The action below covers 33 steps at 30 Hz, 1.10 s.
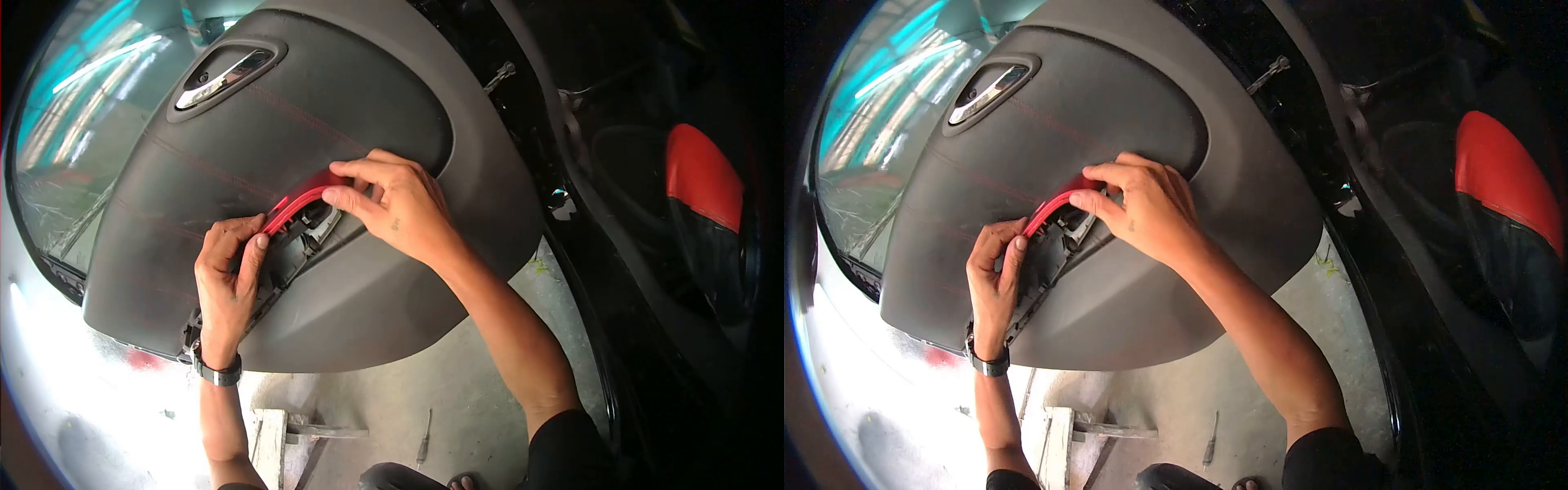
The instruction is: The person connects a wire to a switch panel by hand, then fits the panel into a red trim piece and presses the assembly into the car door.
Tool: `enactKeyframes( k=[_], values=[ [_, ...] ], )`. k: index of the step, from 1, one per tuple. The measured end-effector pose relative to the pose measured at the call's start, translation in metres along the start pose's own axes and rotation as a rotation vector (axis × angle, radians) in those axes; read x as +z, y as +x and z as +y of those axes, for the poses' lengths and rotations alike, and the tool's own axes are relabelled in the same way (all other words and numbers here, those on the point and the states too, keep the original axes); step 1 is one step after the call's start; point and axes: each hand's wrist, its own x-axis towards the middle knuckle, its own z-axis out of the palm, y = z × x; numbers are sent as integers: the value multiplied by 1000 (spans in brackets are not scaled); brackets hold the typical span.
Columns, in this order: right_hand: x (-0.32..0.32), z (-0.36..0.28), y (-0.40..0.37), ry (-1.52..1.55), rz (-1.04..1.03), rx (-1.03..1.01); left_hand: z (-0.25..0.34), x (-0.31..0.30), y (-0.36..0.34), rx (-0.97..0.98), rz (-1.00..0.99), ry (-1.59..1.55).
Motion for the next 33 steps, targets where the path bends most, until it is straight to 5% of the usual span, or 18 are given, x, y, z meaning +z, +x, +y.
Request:
enactKeyframes(
  k=[20, 23, 28, 33],
  values=[
    [14, -6, -4, -127, -2, -6, 1, 3, -2, 22, 55, 51],
    [12, -6, -1, -143, -2, -56, 1, 0, 0, 23, 32, 54],
    [16, -1, 12, -268, -15, -460, 5, 1, 1, 27, 50, 58],
    [21, 0, 9, -212, 22, -455, 3, 3, -1, 47, 61, 89]
  ],
)
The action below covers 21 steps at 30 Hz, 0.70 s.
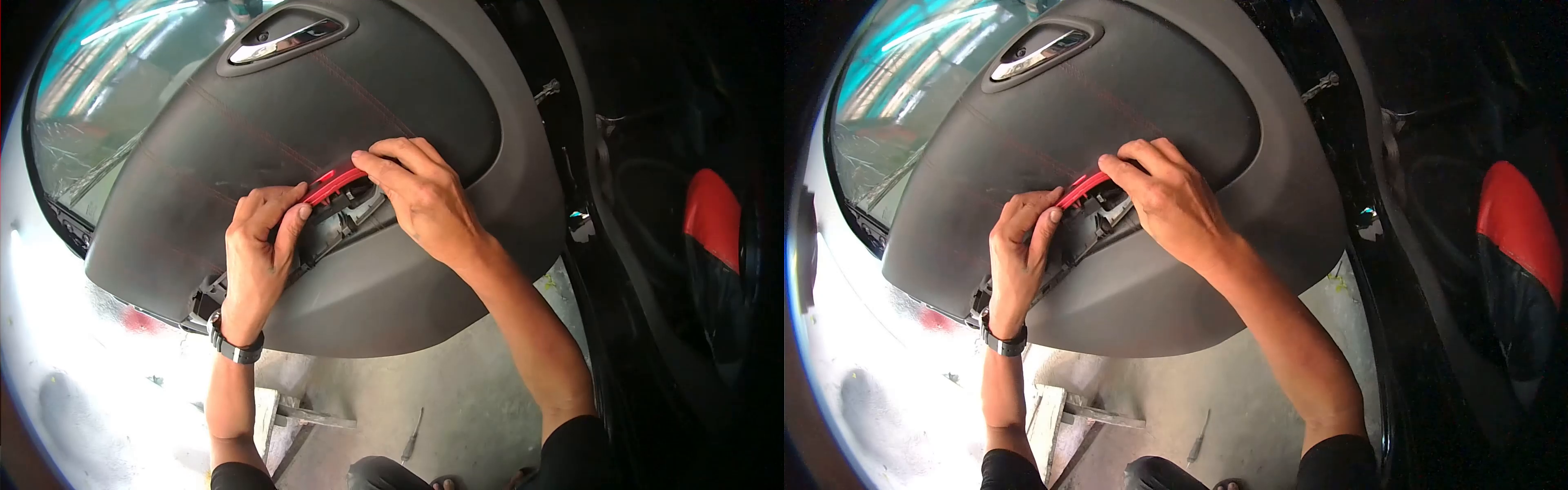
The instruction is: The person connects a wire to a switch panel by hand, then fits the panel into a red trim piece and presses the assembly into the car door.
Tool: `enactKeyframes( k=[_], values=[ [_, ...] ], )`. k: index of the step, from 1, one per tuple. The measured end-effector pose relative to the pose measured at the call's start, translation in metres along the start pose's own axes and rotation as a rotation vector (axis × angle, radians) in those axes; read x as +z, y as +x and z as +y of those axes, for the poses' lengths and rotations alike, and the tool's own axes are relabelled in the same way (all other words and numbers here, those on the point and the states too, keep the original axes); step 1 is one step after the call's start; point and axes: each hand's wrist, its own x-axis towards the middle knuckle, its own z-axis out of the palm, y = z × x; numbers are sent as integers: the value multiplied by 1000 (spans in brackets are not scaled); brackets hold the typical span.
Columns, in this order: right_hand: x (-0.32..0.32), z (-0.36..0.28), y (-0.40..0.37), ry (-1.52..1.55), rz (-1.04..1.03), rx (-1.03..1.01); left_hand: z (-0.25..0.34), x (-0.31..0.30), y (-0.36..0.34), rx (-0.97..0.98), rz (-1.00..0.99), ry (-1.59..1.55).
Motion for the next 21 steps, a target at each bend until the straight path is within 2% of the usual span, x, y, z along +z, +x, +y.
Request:
enactKeyframes(
  k=[6, 10, 16, 21],
  values=[
    [4, 3, 1, 6, 37, -48, -2, 2, 0, -22, 10, -44],
    [8, 4, -1, -1, 57, -64, -1, 2, 0, 46, 8, 26],
    [0, -8, 6, -82, -145, 25, 10, -2, 4, 124, -104, 179],
    [-5, -4, 8, -209, -275, -20, -2, 12, -4, 168, -26, 291]
  ],
)
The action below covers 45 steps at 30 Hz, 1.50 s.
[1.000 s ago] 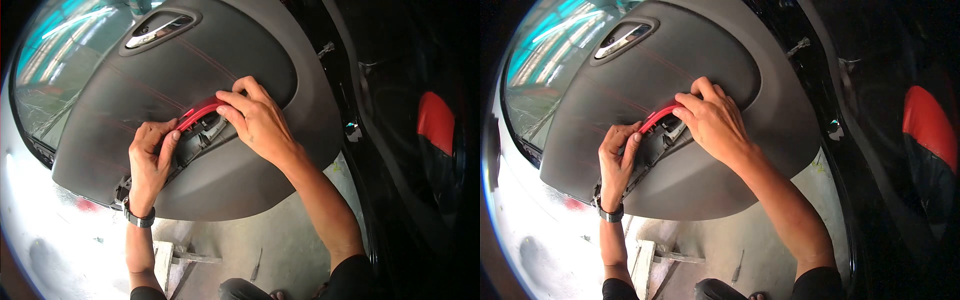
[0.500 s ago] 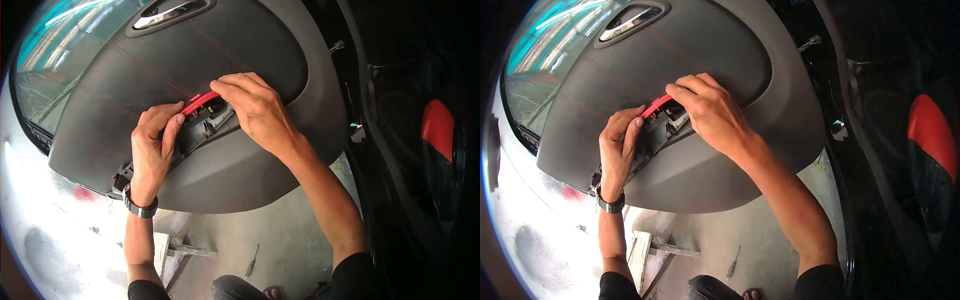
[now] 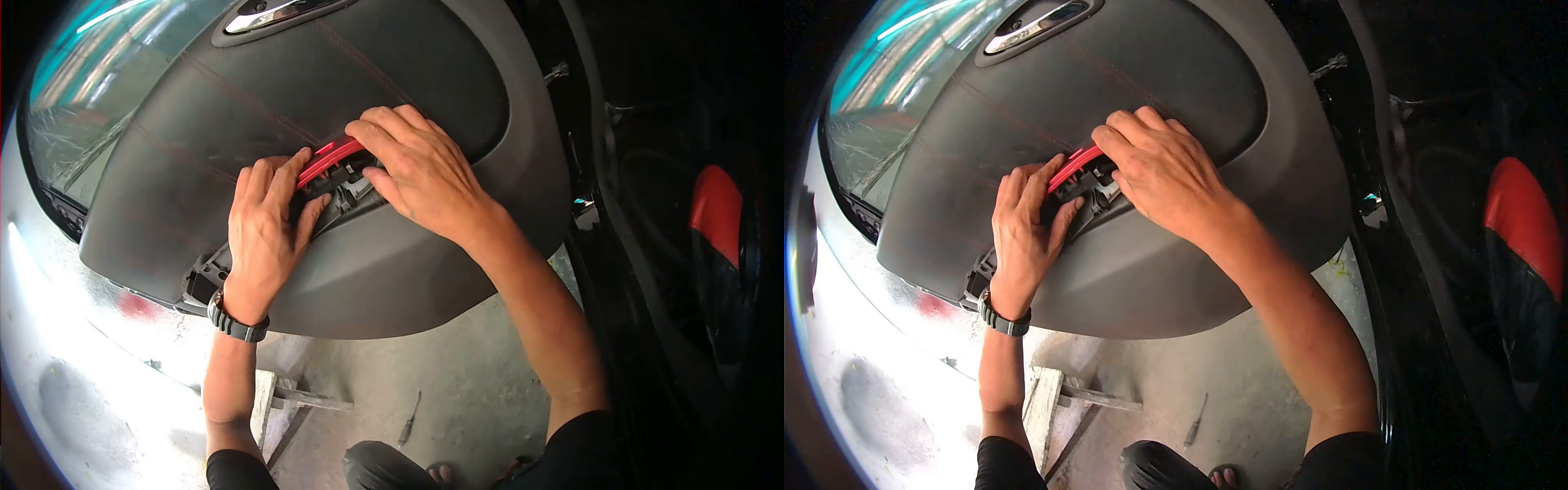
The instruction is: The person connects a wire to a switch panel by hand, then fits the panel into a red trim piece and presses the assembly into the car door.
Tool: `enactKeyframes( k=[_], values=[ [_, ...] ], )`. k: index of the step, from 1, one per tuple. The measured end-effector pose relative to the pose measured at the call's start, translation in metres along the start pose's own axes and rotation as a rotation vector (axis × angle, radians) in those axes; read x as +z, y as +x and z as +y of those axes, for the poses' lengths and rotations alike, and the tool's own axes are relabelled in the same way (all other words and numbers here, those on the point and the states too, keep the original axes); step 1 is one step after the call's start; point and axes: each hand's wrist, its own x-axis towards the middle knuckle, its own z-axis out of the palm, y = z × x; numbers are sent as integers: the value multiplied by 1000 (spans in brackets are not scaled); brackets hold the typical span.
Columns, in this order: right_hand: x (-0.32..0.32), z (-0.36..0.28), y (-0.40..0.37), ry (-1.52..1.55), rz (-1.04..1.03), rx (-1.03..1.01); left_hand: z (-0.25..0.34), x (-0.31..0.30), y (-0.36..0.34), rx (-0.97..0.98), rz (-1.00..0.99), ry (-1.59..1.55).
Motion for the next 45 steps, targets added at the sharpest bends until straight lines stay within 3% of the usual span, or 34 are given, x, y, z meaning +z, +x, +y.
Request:
enactKeyframes(
  k=[14, 18, 28, 38, 42, 45],
  values=[
    [-4, 14, -1, -63, -56, -155, 10, 1, 0, 62, 10, 85],
    [-3, 14, 4, -138, -47, -214, 23, 11, 3, -5, -1, 213],
    [-1, 23, 9, -122, -17, -311, 19, 23, 3, 17, 124, 149],
    [-6, 19, 15, -123, -70, -338, 14, 25, 8, 33, 122, 177],
    [-4, 16, 13, -105, -65, -287, 13, 19, 8, 19, 83, 132],
    [-15, 10, 12, -96, -189, -194, 13, 6, 8, 12, -16, 65]
  ],
)
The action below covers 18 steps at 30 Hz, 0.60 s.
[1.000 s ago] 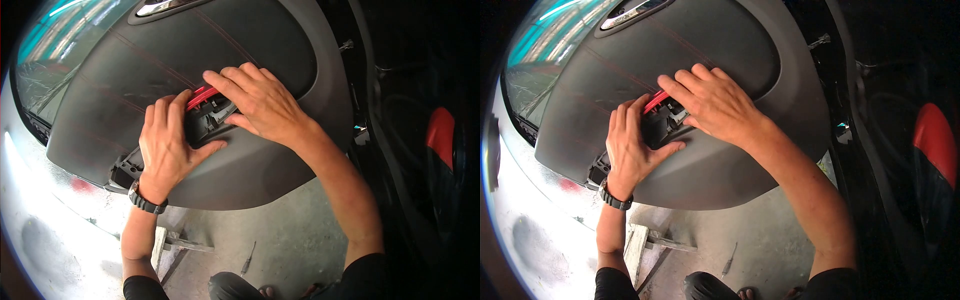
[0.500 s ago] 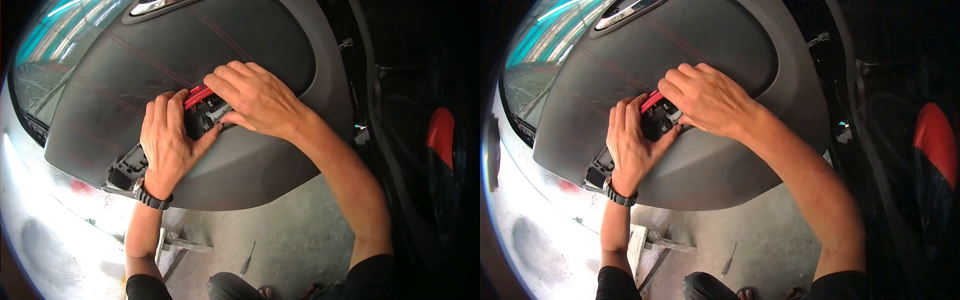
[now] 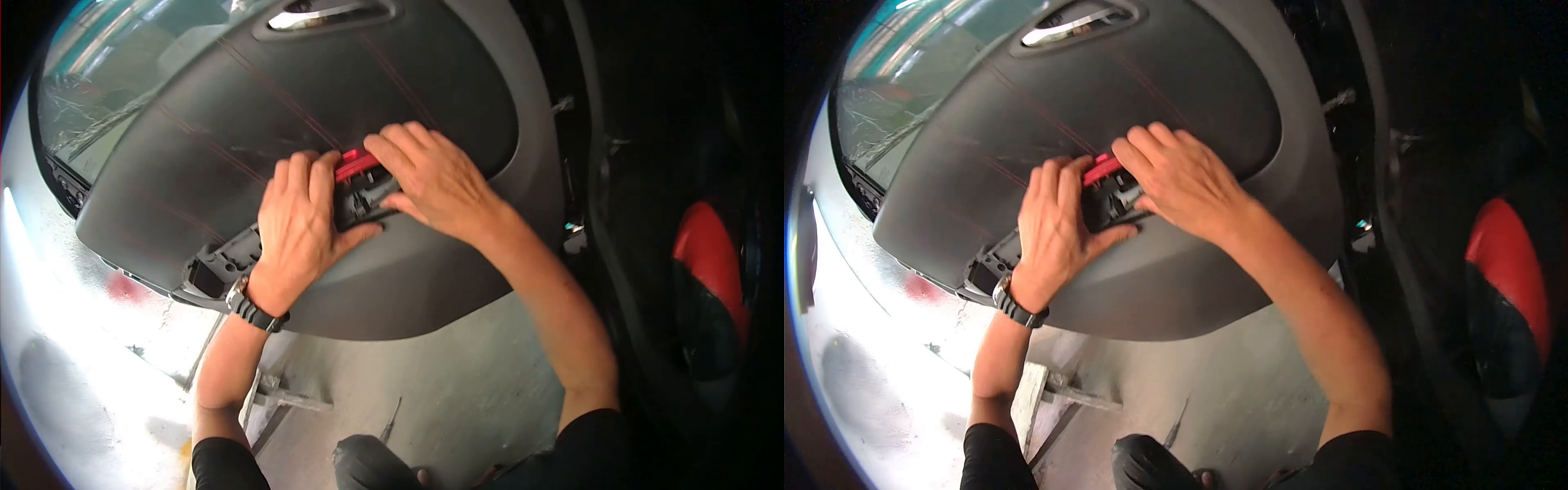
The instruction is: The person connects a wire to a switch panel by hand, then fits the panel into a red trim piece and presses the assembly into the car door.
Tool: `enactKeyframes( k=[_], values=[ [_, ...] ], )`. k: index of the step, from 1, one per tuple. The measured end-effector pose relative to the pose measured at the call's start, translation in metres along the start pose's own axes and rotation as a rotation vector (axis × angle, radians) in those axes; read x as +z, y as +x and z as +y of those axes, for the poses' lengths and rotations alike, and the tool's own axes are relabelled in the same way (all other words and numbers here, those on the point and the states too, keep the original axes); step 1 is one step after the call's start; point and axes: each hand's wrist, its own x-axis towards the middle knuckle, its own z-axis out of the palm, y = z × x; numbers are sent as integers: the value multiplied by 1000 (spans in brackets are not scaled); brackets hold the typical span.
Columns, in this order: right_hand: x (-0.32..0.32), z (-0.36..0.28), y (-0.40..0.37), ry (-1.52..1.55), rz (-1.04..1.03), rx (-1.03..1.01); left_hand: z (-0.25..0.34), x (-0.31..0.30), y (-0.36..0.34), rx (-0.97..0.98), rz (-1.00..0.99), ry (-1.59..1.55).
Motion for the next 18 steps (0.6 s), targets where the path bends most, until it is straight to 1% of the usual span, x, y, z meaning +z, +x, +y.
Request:
enactKeyframes(
  k=[3, 6, 9, 12, 14, 16, 18],
  values=[
    [-3, -5, -8, 129, 27, 70, 1, -8, 0, -36, -51, -99],
    [0, -7, -16, 171, 71, 99, 2, -12, -1, -28, -39, -52],
    [-1, -8, -20, 226, 96, 190, 5, -11, -6, -34, -44, -55],
    [-7, -10, -30, 258, 137, 249, 4, -12, -11, -52, 0, -120],
    [-17, -16, -46, 245, 183, 308, 4, -18, -18, -23, 84, -109],
    [-20, -15, -62, 225, 206, 353, 4, -20, -34, 4, 141, -172],
    [-30, -19, -88, 129, 195, 436, 2, -14, -81, 40, 86, -296]
  ],
)
